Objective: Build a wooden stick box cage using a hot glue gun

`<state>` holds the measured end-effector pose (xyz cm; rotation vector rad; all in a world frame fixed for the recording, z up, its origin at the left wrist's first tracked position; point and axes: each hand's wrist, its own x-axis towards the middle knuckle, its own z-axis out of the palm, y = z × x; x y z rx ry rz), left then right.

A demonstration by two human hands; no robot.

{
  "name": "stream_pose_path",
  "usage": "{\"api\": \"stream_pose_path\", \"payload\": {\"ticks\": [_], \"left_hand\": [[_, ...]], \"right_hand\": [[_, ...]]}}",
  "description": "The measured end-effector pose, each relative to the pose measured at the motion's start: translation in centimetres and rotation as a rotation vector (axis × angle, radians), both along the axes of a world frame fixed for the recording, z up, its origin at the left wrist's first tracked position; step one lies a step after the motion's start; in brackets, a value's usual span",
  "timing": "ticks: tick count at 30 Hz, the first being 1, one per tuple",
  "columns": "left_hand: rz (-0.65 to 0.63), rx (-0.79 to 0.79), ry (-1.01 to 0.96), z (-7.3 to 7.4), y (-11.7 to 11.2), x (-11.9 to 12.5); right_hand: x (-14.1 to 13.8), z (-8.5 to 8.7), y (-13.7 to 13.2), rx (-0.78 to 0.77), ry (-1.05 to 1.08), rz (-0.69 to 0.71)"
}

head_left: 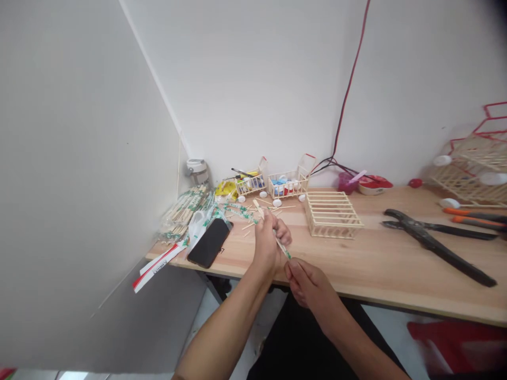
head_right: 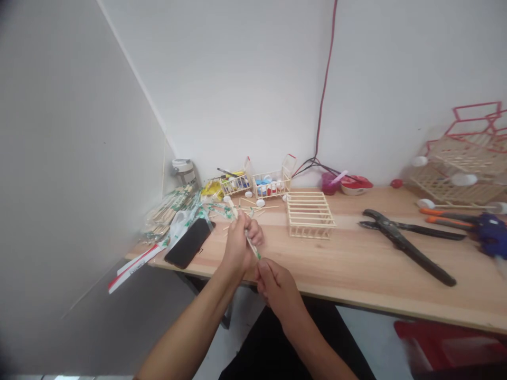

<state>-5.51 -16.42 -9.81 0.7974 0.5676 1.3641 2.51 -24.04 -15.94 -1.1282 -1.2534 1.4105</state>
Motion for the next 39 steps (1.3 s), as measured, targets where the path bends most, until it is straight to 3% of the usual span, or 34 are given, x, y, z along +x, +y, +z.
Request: {"api": "stream_pose_path", "payload": {"ticks": [4, 8, 10, 13, 15, 17, 20, 25, 28, 31, 34, 36, 37, 39], "left_hand": [[-0.096, 0.053, 0.156, -1.4, -1.5, -0.1], [-0.178, 0.123, 0.255, -0.7, -2.4, -2.3], [-0.254, 0.149, 0.405, 0.0, -3.3, -3.7], [-0.562, 0.159, 0.725, 0.7, -5.2, -5.0], [-0.803, 0.175, 0.824, 0.7, -6.5, -5.3], [-0.943, 0.161, 0.831, 0.4, -7.3, -5.5], [-0.978, 0.158, 0.841, 0.2, -7.8, -6.1], [-1.03, 0.245, 0.949, 0.2, -7.8, -7.1], [-1.067, 0.25, 0.986, 0.6, -7.8, -7.7], [-1.011, 0.29, 1.072, 1.4, -7.4, -9.1], [-0.867, 0.284, 1.138, 2.1, -6.1, -11.2], [-0.552, 0.279, 1.241, 2.3, -4.1, -12.3], [-0.273, 0.28, 1.314, 2.3, -2.8, -12.6], [-0.021, 0.296, 1.345, 2.3, 0.4, -12.4]], "right_hand": [[-0.1, 0.6, -0.1, 0.039, -0.084, 0.007], [2.3, 3.5, -0.5, 0.119, -0.259, 0.059], [4.1, 5.2, -0.6, 0.217, -0.46, -0.067], [5.9, 6.6, -0.8, 0.3, -0.522, -0.246], [6.2, 6.8, -1.0, 0.294, -0.447, -0.215], [6.3, 6.6, -1.3, 0.263, -0.401, -0.141], [6.5, 6.1, -2.1, 0.275, -0.442, -0.073], [7.2, 5.5, -3.6, 0.398, -0.732, 0.076], [8.5, 5.1, -4.2, 0.391, -0.736, 0.042], [11.7, 4.9, -4.4, 0.313, -0.663, -0.168], [15.7, 4.9, -4.6, 0.128, -0.486, -0.464], [17.2, 4.8, -4.7, 0.078, -0.235, -0.554], [17.3, 4.7, -4.7, 0.071, -0.109, -0.579], [16.5, 4.2, -4.5, 0.047, 0.093, -0.587]]}}
